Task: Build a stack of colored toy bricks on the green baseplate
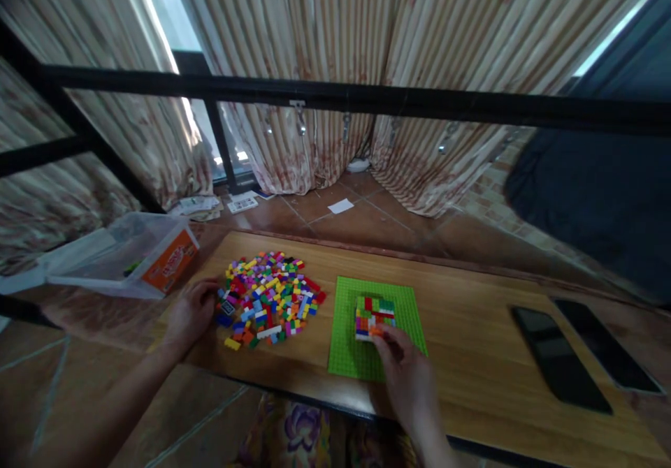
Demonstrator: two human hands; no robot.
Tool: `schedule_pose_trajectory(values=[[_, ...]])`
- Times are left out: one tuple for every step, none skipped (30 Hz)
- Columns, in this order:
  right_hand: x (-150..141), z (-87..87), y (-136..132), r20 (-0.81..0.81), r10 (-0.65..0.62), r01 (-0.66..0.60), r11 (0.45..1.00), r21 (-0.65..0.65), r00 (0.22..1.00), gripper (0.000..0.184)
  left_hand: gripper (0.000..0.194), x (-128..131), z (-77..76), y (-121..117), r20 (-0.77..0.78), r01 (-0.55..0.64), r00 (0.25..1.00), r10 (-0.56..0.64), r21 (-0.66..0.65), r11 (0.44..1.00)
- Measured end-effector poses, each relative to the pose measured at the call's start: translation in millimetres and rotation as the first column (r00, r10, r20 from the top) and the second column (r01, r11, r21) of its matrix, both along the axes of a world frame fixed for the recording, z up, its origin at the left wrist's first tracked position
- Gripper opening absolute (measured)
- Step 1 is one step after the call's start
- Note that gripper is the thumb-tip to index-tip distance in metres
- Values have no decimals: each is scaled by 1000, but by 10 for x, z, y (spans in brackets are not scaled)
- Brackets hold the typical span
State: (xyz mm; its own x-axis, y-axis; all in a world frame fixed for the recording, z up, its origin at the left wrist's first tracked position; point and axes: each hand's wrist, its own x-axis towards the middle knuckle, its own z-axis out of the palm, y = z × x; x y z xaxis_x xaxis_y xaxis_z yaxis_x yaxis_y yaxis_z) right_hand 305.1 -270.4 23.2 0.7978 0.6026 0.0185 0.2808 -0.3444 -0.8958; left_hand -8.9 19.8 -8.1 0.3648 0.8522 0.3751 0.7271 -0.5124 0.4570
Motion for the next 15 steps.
schedule_pose_trajectory(values=[[112, -1, -32, 60, -23, 25, 999, -39, 998, 37, 24, -1, 3, 3, -3, 0, 1000, 0, 8, 1000], [215, 2, -47, 112, -30, 38, 997, -69, 993, 37, 24, -1, 6, 5, -7, -1, 1000, 1, 13, 1000], [306, 6, -47, 157, -25, 39, 996, -84, 987, 38, 23, 0, 11, 8, -13, -4, 1000, 4, 15, 1000], [383, 10, -35, 197, -6, 23, 996, -87, 980, 38, 23, 0, 16, 12, -19, -7, 1000, 8, 13, 1000], [446, 12, -14, 232, 21, -3, 997, -78, 972, 38, 23, -1, 20, 15, -23, -9, 1000, 10, 11, 1000], [497, 8, 10, 262, 53, -38, 997, -62, 963, 38, 22, -1, 23, 19, -25, -11, 1000, 11, 11, 1000], [537, 0, 35, 286, 83, -73, 996, -46, 955, 39, 21, -3, 24, 23, -25, -11, 1000, 11, 12, 1000], [569, -13, 58, 304, 105, -100, 994, -33, 947, 39, 21, -5, 24, 26, -24, -8, 1000, 9, 12, 1000], [593, -31, 77, 315, 123, -121, 992, -27, 941, 40, 21, -7, 22, 29, -24, -6, 1000, 7, 12, 1000], [612, -52, 91, 321, 138, -136, 990, -28, 937, 41, 21, -10, 19, 31, -25, -6, 1000, 7, 12, 1000], [628, -74, 99, 323, 151, -148, 988, -35, 934, 41, 21, -12, 16, 32, -26, -6, 1000, 6, 10, 1000], [641, -96, 102, 325, 160, -155, 987, -41, 932, 42, 21, -13, 12, 33, -27, -6, 1000, 6, 9, 1000], [652, -115, 102, 328, 170, -163, 985, -47, 929, 42, 22, -14, 10, 32, -27, -7, 1000, 7, 10, 1000], [661, -132, 100, 329, 178, -171, 984, -51, 927, 42, 22, -13, 9, 30, -26, -9, 1000, 9, 12, 1000], [670, -146, 97, 330, 184, -177, 983, -52, 926, 43, 22, -12, 9, 28, -25, -12, 1000, 12, 15, 1000]])
